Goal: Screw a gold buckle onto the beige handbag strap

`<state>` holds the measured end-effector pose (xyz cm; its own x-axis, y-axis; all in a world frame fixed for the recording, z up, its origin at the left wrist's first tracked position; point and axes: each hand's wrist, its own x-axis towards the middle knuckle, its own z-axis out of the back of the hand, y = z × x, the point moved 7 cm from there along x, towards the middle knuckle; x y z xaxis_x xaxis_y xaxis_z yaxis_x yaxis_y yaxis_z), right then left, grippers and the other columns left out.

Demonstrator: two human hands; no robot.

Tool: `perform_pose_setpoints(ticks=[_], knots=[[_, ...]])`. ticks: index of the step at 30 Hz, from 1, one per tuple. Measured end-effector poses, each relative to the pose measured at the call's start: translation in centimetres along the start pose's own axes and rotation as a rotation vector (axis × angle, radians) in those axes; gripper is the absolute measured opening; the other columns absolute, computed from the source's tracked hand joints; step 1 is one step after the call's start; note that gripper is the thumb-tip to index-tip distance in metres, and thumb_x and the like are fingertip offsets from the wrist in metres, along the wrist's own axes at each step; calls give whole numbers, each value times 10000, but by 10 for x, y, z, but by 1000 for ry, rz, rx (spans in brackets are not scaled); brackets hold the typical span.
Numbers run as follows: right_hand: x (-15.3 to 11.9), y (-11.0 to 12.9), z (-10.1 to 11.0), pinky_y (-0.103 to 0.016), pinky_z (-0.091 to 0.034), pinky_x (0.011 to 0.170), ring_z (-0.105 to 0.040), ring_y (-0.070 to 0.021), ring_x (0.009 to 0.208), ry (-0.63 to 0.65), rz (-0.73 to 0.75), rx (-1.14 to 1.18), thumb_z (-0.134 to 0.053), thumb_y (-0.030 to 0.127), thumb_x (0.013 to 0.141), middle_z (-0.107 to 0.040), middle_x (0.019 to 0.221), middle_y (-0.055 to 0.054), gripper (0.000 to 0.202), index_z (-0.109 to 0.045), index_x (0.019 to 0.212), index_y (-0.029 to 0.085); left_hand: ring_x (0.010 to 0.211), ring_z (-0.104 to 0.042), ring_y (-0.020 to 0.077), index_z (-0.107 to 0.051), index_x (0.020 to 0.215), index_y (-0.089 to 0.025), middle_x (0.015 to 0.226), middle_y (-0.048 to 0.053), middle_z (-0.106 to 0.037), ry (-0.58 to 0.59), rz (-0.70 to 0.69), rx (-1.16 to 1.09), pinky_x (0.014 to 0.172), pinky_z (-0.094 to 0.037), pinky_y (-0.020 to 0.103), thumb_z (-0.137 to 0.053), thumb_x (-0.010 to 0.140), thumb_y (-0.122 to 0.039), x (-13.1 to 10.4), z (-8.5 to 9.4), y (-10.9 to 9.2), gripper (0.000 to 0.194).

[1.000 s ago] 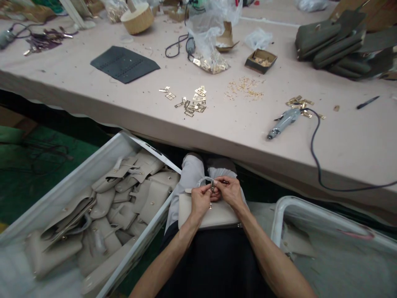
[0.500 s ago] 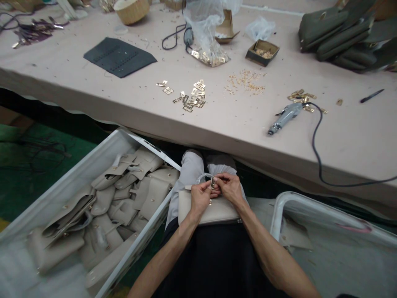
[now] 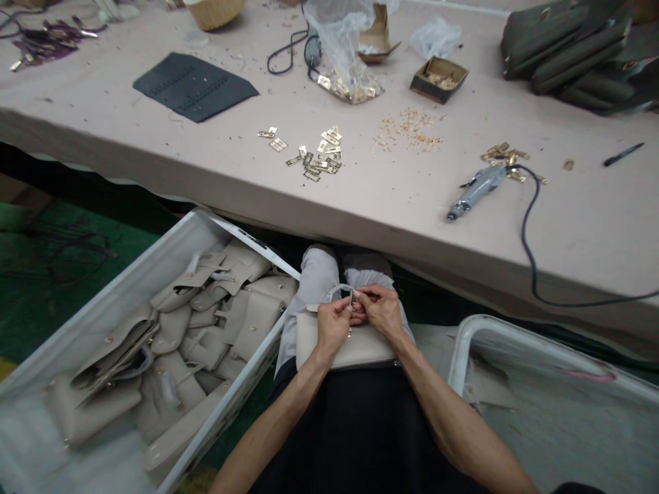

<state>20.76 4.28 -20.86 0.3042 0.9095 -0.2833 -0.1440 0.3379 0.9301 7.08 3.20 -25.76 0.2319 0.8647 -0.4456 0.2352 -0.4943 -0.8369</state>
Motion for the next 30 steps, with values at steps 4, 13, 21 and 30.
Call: perform_pose_setpoints(ticks=[4, 13, 21, 30], knots=[[0, 1, 0, -306, -588, 588, -721, -221, 659, -5, 36, -30, -760, 419, 796, -771, 820, -83, 255, -785, 873, 177, 708, -791, 229, -772, 1190, -121, 909, 110, -816, -25, -4, 2, 684, -692, 354, -696, 830, -253, 0, 2, 0, 391], [-3, 4, 1, -328, -547, 715, -693, -230, 869, 29, 236, -156, -679, 299, 880, -737, 950, -85, 199, -832, 980, 222, 690, -787, 215, -781, 1173, -116, 815, 87, -814, -110, 17, -30, 697, -695, 343, -739, 805, -258, -1, 5, 4, 396], [-3, -1, -1, -330, -542, 748, -681, -218, 869, 63, 267, -137, -710, 300, 882, -738, 943, -69, 184, -821, 1019, 246, 688, -785, 219, -788, 1156, -112, 792, 82, -807, -99, 16, -38, 690, -697, 349, -762, 785, -285, -1, 5, 2, 410], [-3, 0, -2, -329, -551, 746, -693, -224, 873, 51, 242, -134, -716, 288, 858, -746, 959, -80, 185, -823, 999, 236, 691, -788, 231, -788, 1147, -105, 789, 88, -810, -132, 9, -38, 706, -704, 376, -789, 781, -310, -4, 6, 0, 419]])
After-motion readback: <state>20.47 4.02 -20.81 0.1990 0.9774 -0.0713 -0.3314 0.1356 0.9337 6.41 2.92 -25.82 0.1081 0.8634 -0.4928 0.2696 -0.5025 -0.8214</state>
